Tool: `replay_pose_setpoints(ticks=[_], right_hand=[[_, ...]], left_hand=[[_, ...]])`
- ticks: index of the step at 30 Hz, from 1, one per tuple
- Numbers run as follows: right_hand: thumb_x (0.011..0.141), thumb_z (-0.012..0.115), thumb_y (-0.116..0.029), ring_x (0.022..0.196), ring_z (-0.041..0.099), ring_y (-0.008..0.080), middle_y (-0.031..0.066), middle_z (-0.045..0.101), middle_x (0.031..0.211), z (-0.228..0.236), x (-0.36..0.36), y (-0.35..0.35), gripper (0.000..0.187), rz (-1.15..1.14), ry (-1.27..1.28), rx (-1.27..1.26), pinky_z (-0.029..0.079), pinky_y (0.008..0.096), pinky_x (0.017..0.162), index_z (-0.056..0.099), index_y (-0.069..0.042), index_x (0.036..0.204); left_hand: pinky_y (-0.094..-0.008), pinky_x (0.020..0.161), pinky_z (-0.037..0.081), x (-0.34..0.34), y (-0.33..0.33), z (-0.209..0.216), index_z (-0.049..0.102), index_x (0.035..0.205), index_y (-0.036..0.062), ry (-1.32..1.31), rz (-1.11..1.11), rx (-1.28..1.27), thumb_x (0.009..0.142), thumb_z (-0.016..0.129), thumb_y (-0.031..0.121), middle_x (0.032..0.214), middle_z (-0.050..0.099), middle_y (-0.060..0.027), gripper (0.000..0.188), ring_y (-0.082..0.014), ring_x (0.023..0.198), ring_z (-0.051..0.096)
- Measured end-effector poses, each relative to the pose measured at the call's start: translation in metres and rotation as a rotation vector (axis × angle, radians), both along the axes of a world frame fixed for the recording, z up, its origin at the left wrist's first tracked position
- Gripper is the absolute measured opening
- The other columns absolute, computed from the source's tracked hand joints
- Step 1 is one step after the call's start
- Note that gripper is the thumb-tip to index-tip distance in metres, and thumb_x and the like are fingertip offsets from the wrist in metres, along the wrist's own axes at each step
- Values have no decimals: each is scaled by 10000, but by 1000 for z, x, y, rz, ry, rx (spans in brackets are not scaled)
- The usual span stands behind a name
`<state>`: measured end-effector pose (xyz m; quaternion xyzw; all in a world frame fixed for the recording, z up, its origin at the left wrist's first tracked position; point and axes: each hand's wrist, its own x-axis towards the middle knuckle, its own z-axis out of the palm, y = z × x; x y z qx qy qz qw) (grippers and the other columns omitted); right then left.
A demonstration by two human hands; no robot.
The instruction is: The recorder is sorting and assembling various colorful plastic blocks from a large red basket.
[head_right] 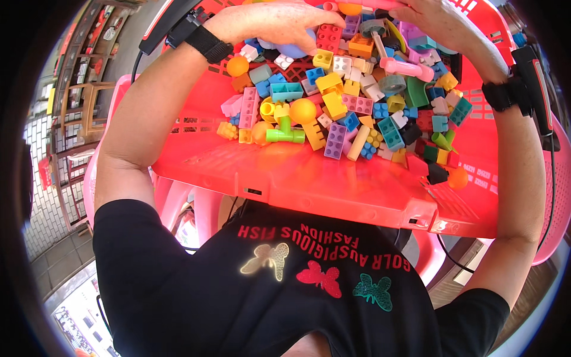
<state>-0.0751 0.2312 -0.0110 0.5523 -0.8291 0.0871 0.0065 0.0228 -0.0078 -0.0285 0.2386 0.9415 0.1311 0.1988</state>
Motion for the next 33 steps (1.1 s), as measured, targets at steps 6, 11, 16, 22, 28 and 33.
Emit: replay_pose_setpoints(ticks=[6, 11, 16, 22, 28, 33], right_hand=[[921, 514, -233, 784, 601, 372, 214, 616, 848, -7, -5, 6, 263, -89, 14, 65, 477, 419, 707, 593, 12, 972], [930, 500, -246, 818, 594, 383, 226, 612, 884, -12, -12, 3, 287, -38, -60, 59, 469, 429, 726, 584, 24, 977], [930, 496, -244, 796, 593, 382, 222, 612, 856, -13, -14, 5, 278, -1, -49, 49, 469, 432, 715, 585, 18, 959], [926, 505, -256, 772, 593, 387, 215, 612, 812, -11, -15, 8, 281, 69, 1, 7, 471, 434, 684, 586, 12, 938], [916, 516, -266, 769, 589, 387, 209, 604, 790, -18, -18, 7, 276, 46, 24, -7, 467, 439, 675, 579, 2, 901], [911, 518, -259, 778, 588, 389, 209, 601, 791, -14, -16, 6, 266, 56, 12, 1, 468, 438, 682, 570, 1, 882]], left_hand=[[-409, 823, 487, 1, 14, 26, 511, 1249, 91, -169, -20, -193, 701, 694, 198, 1079, 626, -186, 588, -325, 1004, 595], [-418, 815, 482, 1, 5, 10, 548, 1211, 92, -91, -15, -86, 687, 686, 161, 1047, 627, -194, 546, -340, 981, 593], [-426, 796, 485, 7, 0, 15, 579, 1147, 61, 33, -89, -79, 691, 665, 123, 979, 627, -214, 468, -356, 954, 595], [-425, 717, 501, 8, 14, -2, 613, 855, 28, 341, -36, -167, 709, 621, 94, 832, 622, -204, 161, -350, 855, 624], [-404, 795, 489, 31, 53, -12, 606, 997, 76, 232, -401, 213, 696, 710, 193, 900, 579, -112, 339, -328, 913, 583], [-406, 786, 485, 52, 59, -24, 615, 896, 67, 226, -615, 301, 668, 707, 136, 932, 560, -112, 255, -308, 953, 548]])
